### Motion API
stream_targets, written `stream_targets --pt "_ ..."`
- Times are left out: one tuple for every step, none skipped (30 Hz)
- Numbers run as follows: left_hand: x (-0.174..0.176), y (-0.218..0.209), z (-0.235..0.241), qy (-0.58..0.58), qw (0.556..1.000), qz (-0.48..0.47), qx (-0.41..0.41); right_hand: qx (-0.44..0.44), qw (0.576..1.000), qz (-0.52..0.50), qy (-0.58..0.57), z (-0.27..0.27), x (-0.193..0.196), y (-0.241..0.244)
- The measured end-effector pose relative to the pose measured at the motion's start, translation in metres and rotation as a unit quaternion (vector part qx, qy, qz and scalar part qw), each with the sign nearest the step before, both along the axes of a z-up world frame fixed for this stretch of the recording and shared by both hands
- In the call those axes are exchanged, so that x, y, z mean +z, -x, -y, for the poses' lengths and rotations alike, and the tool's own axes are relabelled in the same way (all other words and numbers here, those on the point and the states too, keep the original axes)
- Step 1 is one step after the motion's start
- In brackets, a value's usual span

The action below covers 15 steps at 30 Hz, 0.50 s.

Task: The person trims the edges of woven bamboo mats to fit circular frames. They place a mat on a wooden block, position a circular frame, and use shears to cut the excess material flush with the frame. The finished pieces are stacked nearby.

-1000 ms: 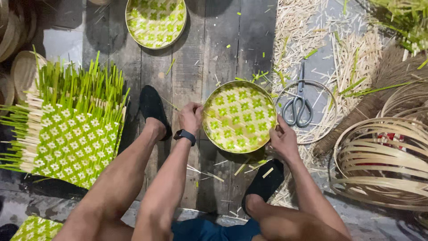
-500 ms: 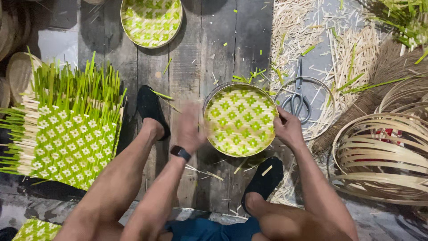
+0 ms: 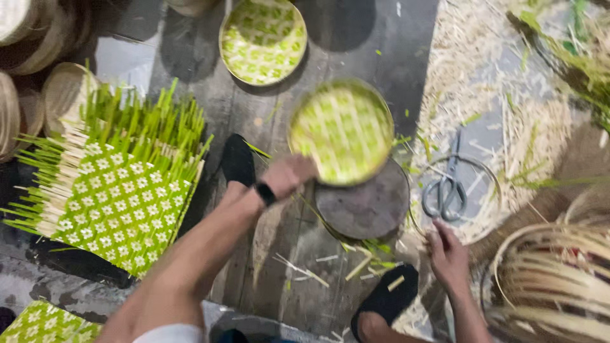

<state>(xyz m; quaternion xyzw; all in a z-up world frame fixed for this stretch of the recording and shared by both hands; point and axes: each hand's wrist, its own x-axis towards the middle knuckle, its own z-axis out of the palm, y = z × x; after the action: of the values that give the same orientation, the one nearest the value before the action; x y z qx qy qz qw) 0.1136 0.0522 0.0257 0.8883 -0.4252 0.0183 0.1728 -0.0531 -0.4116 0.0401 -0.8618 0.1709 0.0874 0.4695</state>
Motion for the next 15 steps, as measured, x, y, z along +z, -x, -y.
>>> stream_targets --pt "0.002 -0.033 -0.020 -0.013 0.998 -0.036 0.058 0.016 0.999 -0.027 0.042 0.007 -0.002 0.013" --pt "0.003 -0.060 -0.037 0.038 0.994 -0.004 0.107 -0.017 0.999 -0.039 0.007 0.008 -0.007 0.025" --pt "0.002 -0.085 -0.049 0.091 0.984 0.027 0.153 -0.051 0.997 -0.051 -0.026 0.008 -0.011 0.037" --pt "0.000 -0.111 -0.056 0.092 0.970 0.055 0.216 -0.074 0.993 -0.075 -0.046 0.009 -0.016 0.045" --pt "-0.003 -0.132 -0.060 0.093 0.953 0.080 0.278 -0.097 0.988 -0.102 -0.065 0.011 -0.019 0.050" --pt "-0.007 -0.151 -0.064 0.104 0.945 0.091 0.296 -0.099 0.988 -0.098 -0.060 0.012 -0.023 0.053" --pt "-0.010 -0.166 -0.066 0.114 0.938 0.101 0.312 -0.102 0.989 -0.096 -0.056 0.011 -0.027 0.056" --pt "-0.014 -0.176 -0.067 0.124 0.930 0.111 0.329 -0.105 0.989 -0.093 -0.052 0.010 -0.032 0.058" --pt "-0.018 -0.183 -0.067 0.115 0.924 0.078 0.356 -0.103 0.988 -0.098 -0.055 0.009 -0.035 0.059" --pt "-0.021 -0.189 -0.066 0.107 0.916 0.045 0.383 -0.101 0.988 -0.103 -0.058 0.009 -0.038 0.059" --pt "-0.023 -0.193 -0.065 0.097 0.907 0.012 0.409 -0.099 0.987 -0.109 -0.062 0.007 -0.042 0.059" --pt "-0.025 -0.195 -0.064 0.092 0.908 0.006 0.410 -0.091 0.991 -0.083 -0.056 0.005 -0.045 0.059" --pt "-0.026 -0.196 -0.063 0.087 0.908 0.000 0.409 -0.084 0.994 -0.058 -0.050 0.002 -0.047 0.059" --pt "-0.027 -0.197 -0.061 0.081 0.909 -0.006 0.409 -0.077 0.996 -0.033 -0.044 0.000 -0.049 0.056" --pt "-0.029 -0.197 -0.060 0.080 0.908 -0.015 0.410 -0.075 0.996 -0.041 -0.040 -0.002 -0.048 0.051"
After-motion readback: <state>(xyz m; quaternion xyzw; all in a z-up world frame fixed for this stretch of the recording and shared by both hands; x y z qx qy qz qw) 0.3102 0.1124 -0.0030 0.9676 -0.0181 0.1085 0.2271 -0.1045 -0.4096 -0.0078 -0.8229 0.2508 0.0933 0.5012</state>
